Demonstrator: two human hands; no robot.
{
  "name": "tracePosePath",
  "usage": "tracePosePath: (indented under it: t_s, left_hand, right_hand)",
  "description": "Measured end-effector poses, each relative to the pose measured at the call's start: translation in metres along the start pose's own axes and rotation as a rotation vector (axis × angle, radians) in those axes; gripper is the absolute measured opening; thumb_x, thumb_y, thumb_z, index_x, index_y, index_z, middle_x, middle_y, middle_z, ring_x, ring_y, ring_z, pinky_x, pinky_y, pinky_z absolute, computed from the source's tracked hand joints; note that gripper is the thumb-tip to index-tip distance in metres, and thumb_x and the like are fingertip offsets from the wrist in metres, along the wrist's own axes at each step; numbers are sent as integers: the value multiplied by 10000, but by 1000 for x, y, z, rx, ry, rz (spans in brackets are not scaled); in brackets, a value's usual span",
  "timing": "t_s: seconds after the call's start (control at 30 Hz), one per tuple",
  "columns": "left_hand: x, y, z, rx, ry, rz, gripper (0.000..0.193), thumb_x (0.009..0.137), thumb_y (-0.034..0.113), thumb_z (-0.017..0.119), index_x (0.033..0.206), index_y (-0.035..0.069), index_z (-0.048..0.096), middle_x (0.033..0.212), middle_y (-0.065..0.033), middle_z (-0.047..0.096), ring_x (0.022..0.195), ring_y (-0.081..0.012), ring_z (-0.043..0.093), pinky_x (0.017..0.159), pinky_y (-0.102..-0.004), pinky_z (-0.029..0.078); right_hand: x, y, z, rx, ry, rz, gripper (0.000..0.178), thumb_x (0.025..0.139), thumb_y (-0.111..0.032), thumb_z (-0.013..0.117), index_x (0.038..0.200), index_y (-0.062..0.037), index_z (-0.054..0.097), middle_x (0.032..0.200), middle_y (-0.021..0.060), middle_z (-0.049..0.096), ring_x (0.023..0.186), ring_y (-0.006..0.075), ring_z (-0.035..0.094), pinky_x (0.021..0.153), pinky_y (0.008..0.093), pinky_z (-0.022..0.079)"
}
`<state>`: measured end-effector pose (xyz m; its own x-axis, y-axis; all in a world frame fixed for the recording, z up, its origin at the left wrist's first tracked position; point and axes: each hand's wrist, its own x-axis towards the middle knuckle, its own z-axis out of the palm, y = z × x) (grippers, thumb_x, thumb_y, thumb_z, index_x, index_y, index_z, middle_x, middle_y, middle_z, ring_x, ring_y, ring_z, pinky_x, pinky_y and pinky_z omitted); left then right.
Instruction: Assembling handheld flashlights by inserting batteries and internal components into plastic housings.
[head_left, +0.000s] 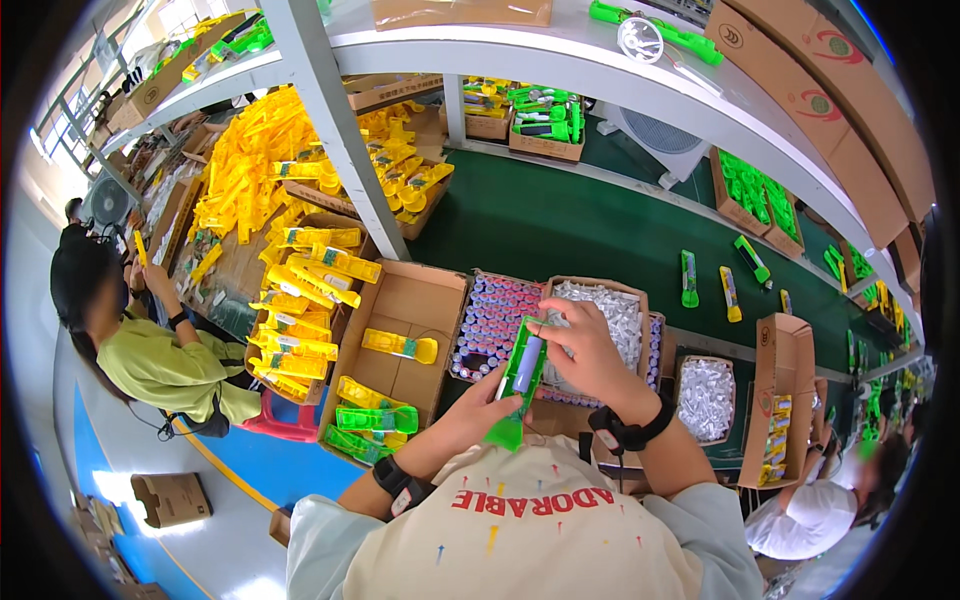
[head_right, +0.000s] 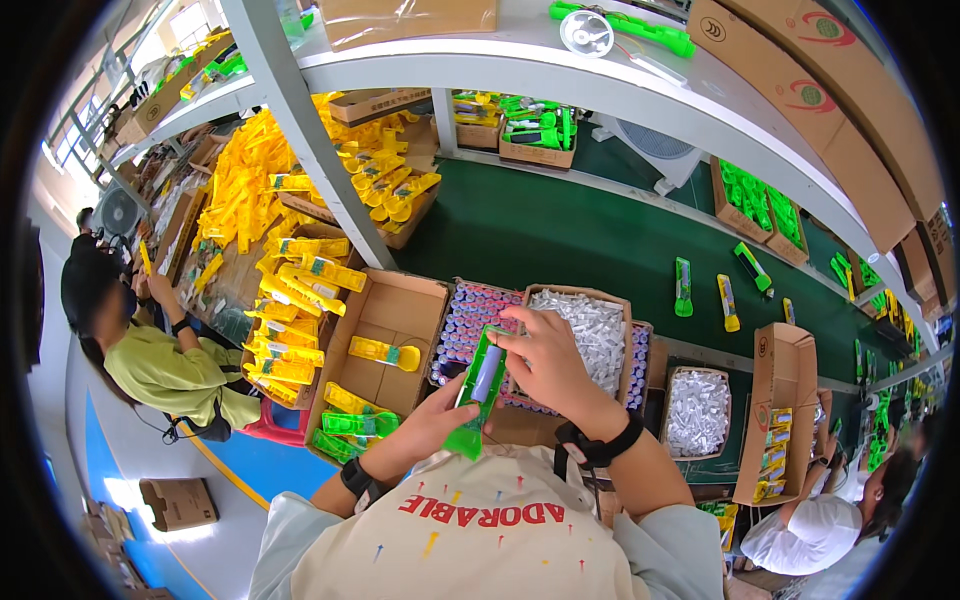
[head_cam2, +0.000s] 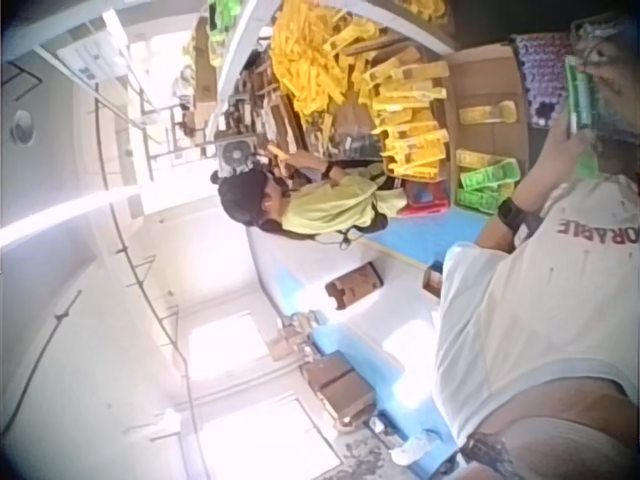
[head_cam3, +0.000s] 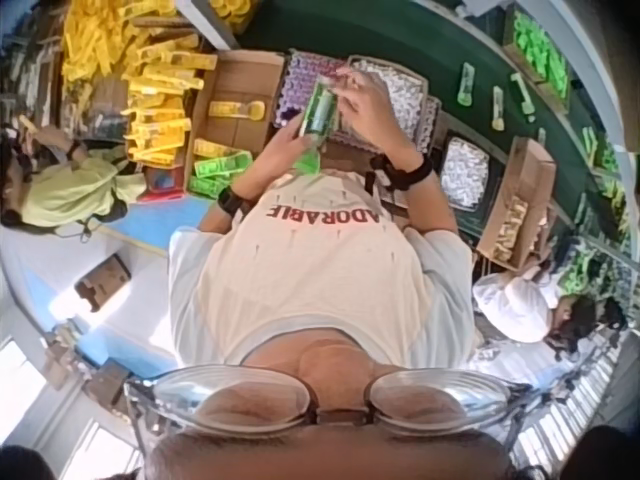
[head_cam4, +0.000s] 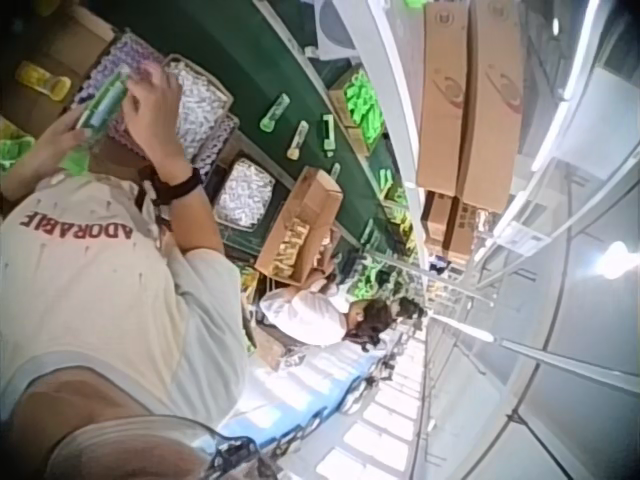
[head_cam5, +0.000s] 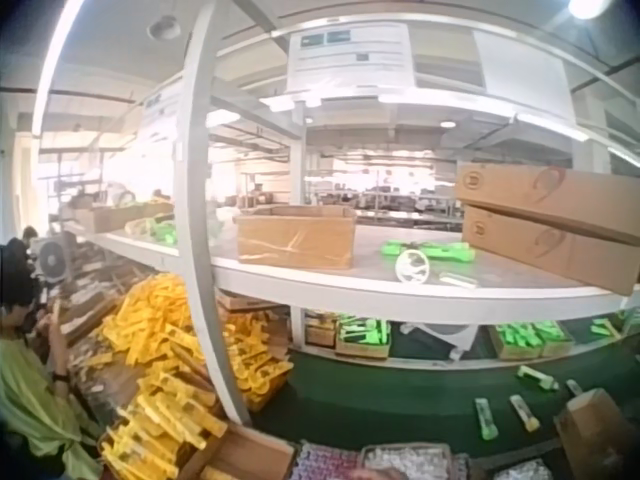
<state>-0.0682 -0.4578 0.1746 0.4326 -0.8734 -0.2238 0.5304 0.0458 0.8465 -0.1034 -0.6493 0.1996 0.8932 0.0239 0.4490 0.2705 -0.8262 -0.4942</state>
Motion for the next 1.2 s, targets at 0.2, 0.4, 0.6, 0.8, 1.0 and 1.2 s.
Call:
tracePosePath:
  t_s: [0.2, 0.4, 0.6, 0.8, 1.0, 1.2]
  left_hand:
    - [10, 2, -2, -53, -68, -16, 496, 839, 116, 458, 1295, 51, 273, 1086, -100, 507, 794, -137, 521, 712, -274, 451]
    - [19, 9, 2, -86, -116, -31, 502, 856, 128, 456, 1310, 67, 250, 1083, -96, 504, 796, -128, 518, 702, -268, 454]
    - [28, 9, 5, -38, -97, -40, 475, 845, 108, 449, 1282, 45, 275, 1051, -84, 504, 793, -131, 510, 717, -272, 443]
    - [32, 10, 5, 45, -61, -57, 448, 842, 70, 429, 1266, 35, 286, 1045, -80, 509, 794, -128, 511, 729, -274, 441]
    - [34, 10, 8, 92, -70, -67, 460, 855, 60, 433, 1282, 45, 263, 1064, -92, 517, 808, -130, 521, 729, -279, 453]
    - [38, 1, 10, 123, 2, -50, 465, 858, 80, 426, 1290, 45, 256, 1101, -84, 486, 945, -144, 491, 827, -285, 400]
  right_hand:
    - [-4, 16, 1, 427, -95, 113, 281, 783, -43, 507, 1054, -57, 582, 1147, 102, 514, 942, 236, 506, 815, 326, 398]
    - [5, 15, -13, 1266, -11, 681, 380, 856, -58, 441, 1233, -17, 408, 1135, 118, 518, 979, 135, 510, 833, 279, 419]
    - [5, 36, -7, 1111, -102, 635, 333, 853, -71, 474, 1167, 32, 432, 1013, 88, 566, 905, 110, 536, 796, 240, 429]
    - [6, 45, -5, 1000, -164, 664, 291, 841, -78, 511, 1106, 38, 482, 980, 69, 574, 897, 108, 538, 794, 230, 426]
    - [5, 53, -2, 1007, -243, 655, 281, 837, -72, 512, 1099, 28, 498, 953, 59, 577, 878, 107, 543, 793, 232, 424]
    - [-9, 47, 6, 1062, -109, 629, 349, 836, -116, 526, 1146, 21, 441, 937, 74, 584, 856, 119, 553, 765, 249, 436]
